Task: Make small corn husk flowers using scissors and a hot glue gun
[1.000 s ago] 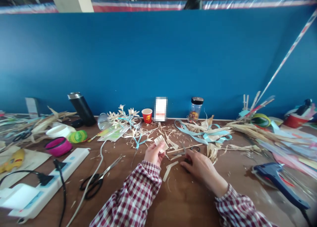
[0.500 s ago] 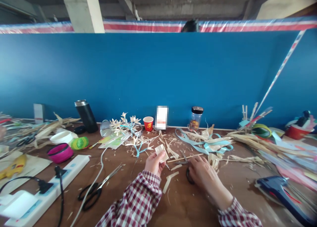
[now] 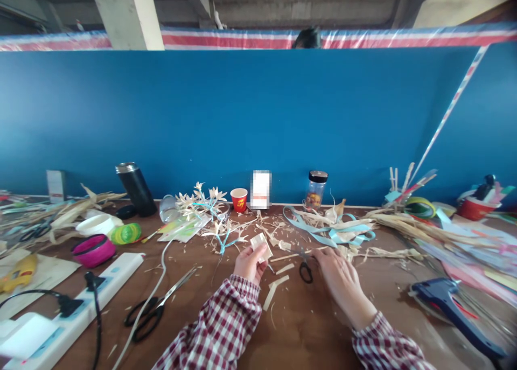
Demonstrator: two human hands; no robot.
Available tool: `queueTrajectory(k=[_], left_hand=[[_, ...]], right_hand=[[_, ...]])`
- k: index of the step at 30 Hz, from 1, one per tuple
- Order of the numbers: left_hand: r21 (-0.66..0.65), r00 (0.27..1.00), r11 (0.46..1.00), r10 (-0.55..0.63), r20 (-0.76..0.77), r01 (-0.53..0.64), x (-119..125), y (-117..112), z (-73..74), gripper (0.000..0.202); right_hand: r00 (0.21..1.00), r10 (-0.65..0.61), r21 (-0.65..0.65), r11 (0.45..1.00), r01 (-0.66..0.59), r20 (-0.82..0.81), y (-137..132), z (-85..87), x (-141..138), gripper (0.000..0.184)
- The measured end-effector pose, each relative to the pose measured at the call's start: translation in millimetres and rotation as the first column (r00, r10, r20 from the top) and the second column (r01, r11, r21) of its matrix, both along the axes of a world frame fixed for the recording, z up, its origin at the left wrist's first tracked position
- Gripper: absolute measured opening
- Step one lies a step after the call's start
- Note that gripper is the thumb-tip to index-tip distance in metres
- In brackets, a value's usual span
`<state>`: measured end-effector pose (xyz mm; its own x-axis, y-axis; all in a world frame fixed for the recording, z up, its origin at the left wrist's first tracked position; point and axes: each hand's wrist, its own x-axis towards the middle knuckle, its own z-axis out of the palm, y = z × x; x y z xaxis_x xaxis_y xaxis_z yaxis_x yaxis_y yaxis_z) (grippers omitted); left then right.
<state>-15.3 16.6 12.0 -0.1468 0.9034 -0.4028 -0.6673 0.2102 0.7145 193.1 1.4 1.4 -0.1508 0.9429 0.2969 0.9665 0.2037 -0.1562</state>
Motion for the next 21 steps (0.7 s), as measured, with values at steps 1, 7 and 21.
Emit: queueTrajectory(k=[1, 7, 21], left_hand=[[0.003, 1.000, 1.000, -0.001, 0.003, 0.001, 0.0, 0.0, -0.1, 0.013], [0.004, 1.000, 1.000, -0.003, 0.011, 0.003, -0.3, 0.2, -0.4, 0.012], [0.027, 1.000, 1.000, -0.014, 0.004, 0.014, -1.1, 0.8, -3.0, 0.013]], right_hand=[[1.000, -0.011, 0.004, 1.000, 0.011, -0.016, -0.7, 0.0, 0.8, 0.031], [0.980, -0.004, -0.105, 0.994, -0.018, -0.201, 5.8, 0.5, 2.3, 0.034], [-0.030, -0.164, -0.124, 0.841, -0.527, -0.986, -0.7, 11.9, -16.3, 0.036]])
